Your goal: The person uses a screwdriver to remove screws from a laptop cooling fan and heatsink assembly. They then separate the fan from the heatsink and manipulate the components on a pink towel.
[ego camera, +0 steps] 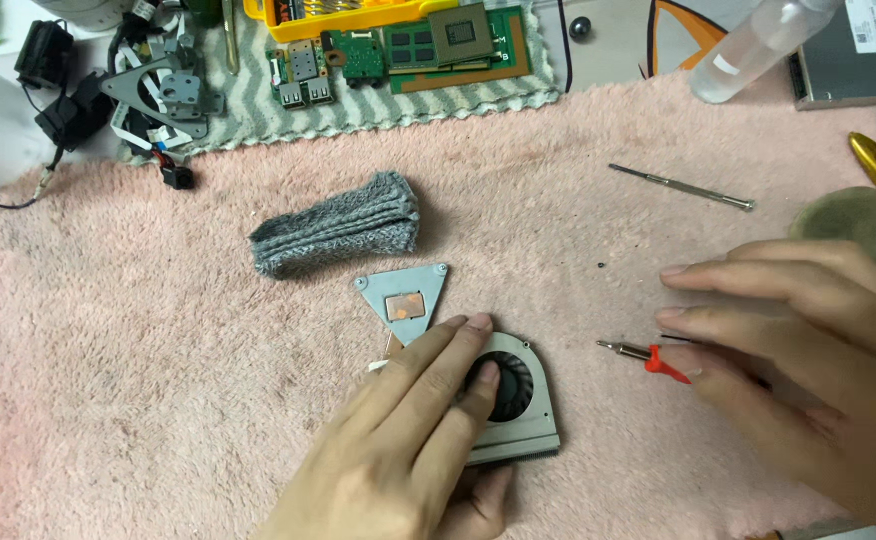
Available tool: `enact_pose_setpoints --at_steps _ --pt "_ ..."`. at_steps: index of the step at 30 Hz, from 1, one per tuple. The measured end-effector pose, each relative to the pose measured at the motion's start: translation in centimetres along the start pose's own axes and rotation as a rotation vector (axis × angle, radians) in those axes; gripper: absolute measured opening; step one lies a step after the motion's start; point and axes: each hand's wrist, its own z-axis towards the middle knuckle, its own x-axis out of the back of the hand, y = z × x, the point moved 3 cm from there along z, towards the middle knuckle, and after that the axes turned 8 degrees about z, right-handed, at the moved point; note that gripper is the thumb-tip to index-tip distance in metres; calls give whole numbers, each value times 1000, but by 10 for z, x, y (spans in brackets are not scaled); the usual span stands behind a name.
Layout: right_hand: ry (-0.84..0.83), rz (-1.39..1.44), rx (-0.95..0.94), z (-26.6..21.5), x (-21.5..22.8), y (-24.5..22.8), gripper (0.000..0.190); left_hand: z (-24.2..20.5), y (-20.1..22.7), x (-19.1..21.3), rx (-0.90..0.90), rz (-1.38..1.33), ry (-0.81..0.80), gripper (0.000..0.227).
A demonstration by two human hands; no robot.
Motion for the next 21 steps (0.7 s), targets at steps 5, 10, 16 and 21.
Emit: enact_pose_setpoints --at_steps 5,10,16,21 --pt "-10 -52 -70 14 2 7 14 4 -4 0 -52 -70 23 42" --pt "25 -76 -7 36 2 8 4 16 -2 7 -34 -122 66 45" --pt "-50 -30 81 54 -6 13 11 27 -4 3 -11 -41 129 51" --pt "-168 44 104 55 -20 18 4 24 -10 -12 -3 13 98 60"
